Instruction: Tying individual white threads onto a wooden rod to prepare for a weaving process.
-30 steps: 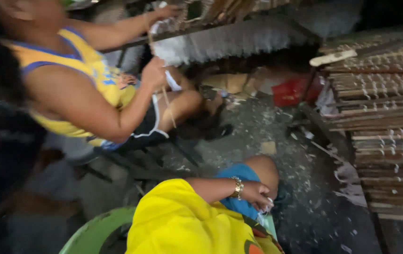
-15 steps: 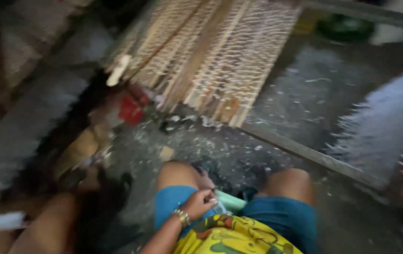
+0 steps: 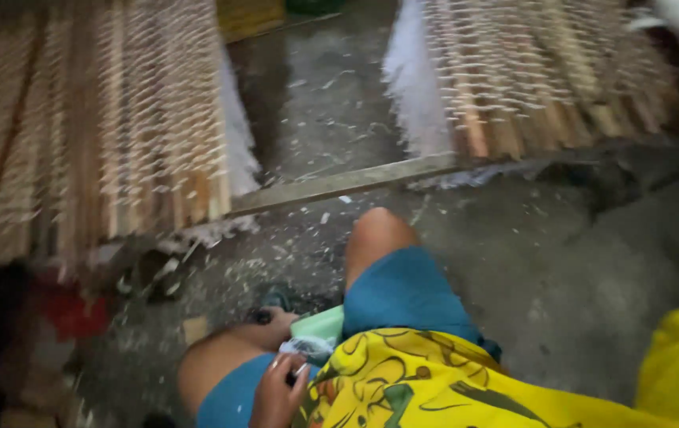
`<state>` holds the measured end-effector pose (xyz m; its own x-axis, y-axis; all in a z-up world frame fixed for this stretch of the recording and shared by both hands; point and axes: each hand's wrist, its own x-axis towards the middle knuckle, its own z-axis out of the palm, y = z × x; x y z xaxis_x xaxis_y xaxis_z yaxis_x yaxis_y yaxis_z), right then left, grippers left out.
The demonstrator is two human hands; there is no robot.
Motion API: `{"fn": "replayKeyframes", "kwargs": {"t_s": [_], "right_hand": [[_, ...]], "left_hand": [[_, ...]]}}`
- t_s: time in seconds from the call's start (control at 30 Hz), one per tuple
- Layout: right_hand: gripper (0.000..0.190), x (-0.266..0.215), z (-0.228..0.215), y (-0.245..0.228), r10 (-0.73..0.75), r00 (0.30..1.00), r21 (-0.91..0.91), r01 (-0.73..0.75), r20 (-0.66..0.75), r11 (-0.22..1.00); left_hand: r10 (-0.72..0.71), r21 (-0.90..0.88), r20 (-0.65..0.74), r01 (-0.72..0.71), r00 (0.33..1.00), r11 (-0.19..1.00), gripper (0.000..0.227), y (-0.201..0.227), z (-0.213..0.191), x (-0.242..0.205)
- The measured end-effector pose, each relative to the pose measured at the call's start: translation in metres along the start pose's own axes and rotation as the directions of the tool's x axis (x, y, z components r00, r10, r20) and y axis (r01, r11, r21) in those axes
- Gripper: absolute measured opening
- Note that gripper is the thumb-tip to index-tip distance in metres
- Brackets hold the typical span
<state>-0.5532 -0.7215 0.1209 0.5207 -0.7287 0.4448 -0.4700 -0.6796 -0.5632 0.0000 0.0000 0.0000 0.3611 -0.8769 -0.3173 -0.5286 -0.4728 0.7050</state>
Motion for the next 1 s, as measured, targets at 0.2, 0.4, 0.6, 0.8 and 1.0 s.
{"fn": "replayKeyframes", "kwargs": {"t_s": [0.2, 0.4, 0.6, 0.8, 1.0], "right_hand": [[0.077, 0.045, -0.016, -0.166, 0.635, 0.771, -0.881, -0.329, -0.043, 0.340], [0.074, 0.046, -0.012, -0.160, 0.576, 0.809, -0.910, -0.321, -0.120, 0.262], [0.031, 0.026, -0.020, -0.116, 0.351, 0.922, -0.927, -0.266, -0.165, 0.263], [0.061, 0.024, -0.016, -0.151, 0.339, 0.929, -0.831, -0.305, -0.151, 0.465], [0.047, 0.023, -0.019, -0.122, 0.291, 0.911, -0.889, -0.371, -0.292, 0.270]], "left_hand": [[-0.066, -0.011, -0.073, 0.065, 0.995, 0.998, 0.023, -0.028, 0.018, 0.010], [-0.144, 0.034, -0.181, 0.153, 0.973, 0.988, 0.018, 0.015, 0.017, 0.003], [-0.156, 0.014, -0.159, 0.160, 0.975, 0.987, 0.022, 0.011, 0.016, 0.004], [-0.162, -0.002, -0.216, 0.166, 0.963, 0.986, 0.027, 0.014, 0.020, 0.003], [-0.177, 0.008, -0.171, 0.181, 0.969, 0.983, 0.026, 0.003, 0.022, 0.005]]}}
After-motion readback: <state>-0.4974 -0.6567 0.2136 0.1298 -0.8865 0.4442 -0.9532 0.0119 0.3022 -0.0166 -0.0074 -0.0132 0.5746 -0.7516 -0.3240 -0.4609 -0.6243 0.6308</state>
